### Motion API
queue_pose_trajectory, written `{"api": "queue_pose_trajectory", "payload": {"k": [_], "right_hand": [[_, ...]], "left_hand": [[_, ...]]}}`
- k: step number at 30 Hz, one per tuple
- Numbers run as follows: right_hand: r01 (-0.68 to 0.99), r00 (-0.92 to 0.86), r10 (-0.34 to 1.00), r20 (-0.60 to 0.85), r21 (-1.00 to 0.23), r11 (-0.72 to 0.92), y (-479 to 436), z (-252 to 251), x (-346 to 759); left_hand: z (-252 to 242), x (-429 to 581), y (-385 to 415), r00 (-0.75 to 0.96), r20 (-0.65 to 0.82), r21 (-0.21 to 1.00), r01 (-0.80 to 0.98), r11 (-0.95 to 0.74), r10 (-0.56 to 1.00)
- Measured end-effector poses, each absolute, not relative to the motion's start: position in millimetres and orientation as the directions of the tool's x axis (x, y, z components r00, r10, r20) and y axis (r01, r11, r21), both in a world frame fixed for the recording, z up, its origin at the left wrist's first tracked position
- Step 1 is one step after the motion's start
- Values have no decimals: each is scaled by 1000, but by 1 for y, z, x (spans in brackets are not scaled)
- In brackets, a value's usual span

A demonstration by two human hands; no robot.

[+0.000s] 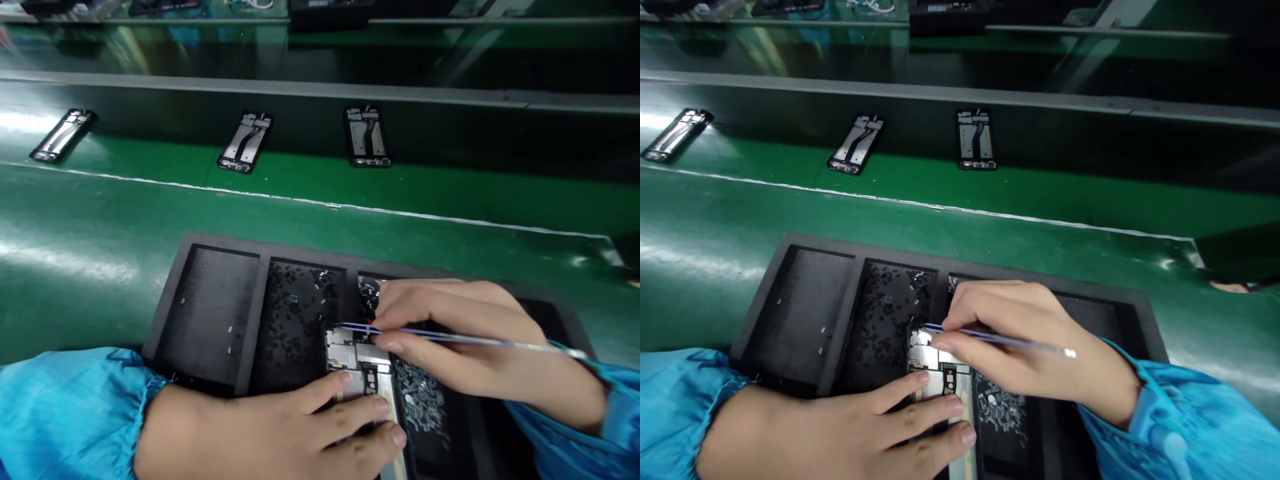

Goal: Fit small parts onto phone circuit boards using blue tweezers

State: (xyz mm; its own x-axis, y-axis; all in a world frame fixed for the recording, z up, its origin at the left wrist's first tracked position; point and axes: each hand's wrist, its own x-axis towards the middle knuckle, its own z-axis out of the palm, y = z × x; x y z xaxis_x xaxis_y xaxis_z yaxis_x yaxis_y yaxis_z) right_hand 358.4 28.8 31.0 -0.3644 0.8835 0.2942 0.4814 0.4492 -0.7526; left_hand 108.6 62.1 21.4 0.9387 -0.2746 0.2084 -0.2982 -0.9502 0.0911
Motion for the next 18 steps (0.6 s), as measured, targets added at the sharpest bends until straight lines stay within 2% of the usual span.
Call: {"api": "queue_pose_trajectory", "payload": {"k": [3,6,9,12,18], "right_hand": [[531,-443,845,299,-672,516,26,41,356],[518,-446,839,311,-675,525,24,44,355],[523,-249,917,312,-754,399,25,38,355],[509,-59,967,246,-826,241,31,28,354],[530,-149,976,157,-821,213,47,12,351]], "left_hand": [[23,109,63,934,216,84,-309,-947,-285],[23,110,63,935,212,75,-307,-949,-286],[21,110,62,939,206,59,-294,-954,-277],[20,109,63,932,210,59,-314,-948,-295],[19,105,61,939,191,46,-300,-953,-286]]}}
